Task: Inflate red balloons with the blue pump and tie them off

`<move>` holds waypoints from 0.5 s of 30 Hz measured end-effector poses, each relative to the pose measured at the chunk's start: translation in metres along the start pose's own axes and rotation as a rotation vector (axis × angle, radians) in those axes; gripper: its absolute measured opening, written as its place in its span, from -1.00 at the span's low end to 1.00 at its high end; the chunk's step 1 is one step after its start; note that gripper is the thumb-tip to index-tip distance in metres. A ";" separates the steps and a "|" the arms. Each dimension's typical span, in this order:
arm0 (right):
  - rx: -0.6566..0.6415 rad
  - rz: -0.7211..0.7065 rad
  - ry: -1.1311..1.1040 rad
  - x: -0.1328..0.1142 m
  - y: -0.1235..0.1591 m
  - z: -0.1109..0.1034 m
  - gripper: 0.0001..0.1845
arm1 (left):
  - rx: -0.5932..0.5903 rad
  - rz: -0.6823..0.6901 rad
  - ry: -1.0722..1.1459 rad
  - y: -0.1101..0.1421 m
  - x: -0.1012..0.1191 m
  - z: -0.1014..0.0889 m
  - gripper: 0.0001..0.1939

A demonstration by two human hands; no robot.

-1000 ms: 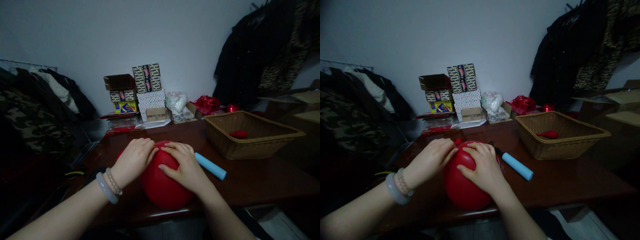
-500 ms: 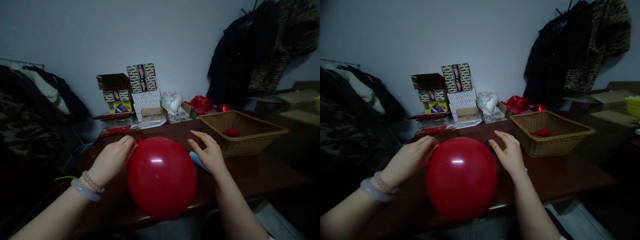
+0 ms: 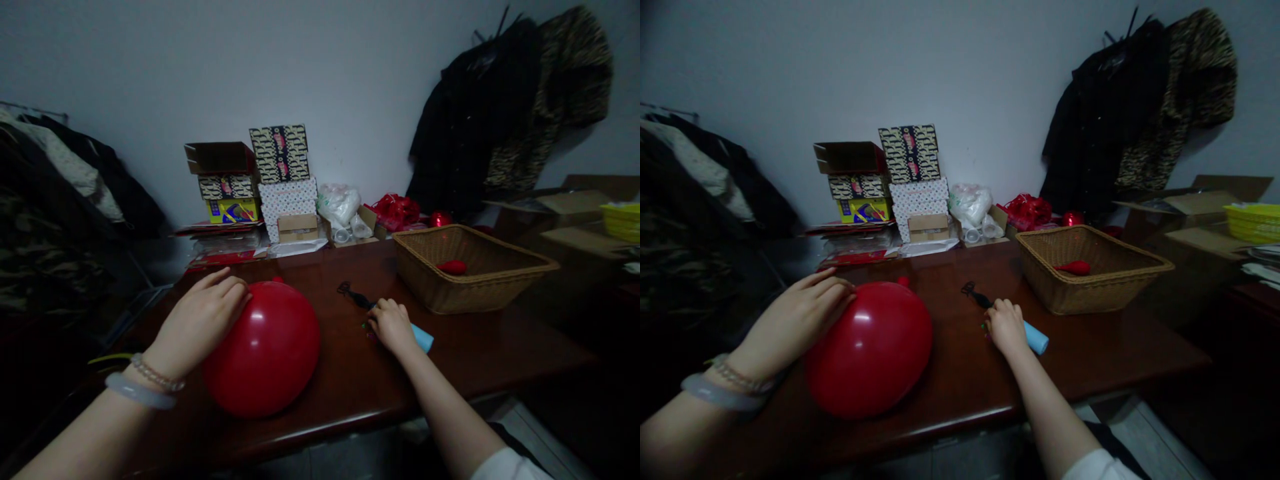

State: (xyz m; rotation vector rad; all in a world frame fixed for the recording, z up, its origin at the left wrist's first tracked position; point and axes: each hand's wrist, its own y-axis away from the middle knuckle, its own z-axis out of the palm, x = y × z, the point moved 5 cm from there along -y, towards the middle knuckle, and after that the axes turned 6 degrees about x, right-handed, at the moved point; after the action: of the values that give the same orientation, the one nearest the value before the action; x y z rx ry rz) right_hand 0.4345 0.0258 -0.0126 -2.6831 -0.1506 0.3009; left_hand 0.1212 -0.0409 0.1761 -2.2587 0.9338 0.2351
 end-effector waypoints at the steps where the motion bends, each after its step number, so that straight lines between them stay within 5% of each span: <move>1: -0.010 -0.010 0.018 -0.004 -0.001 0.004 -0.82 | 0.000 -0.001 0.014 0.001 0.001 0.001 -0.74; 15: -0.011 -0.047 0.066 -0.024 -0.011 0.037 -0.74 | 0.087 -0.082 0.047 0.017 0.000 0.002 -0.72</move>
State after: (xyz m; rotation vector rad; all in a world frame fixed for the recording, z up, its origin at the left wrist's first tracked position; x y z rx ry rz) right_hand 0.4021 0.0475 -0.0358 -2.6919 -0.1953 0.1967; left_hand 0.1094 -0.0485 0.1657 -2.2250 0.8567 0.1033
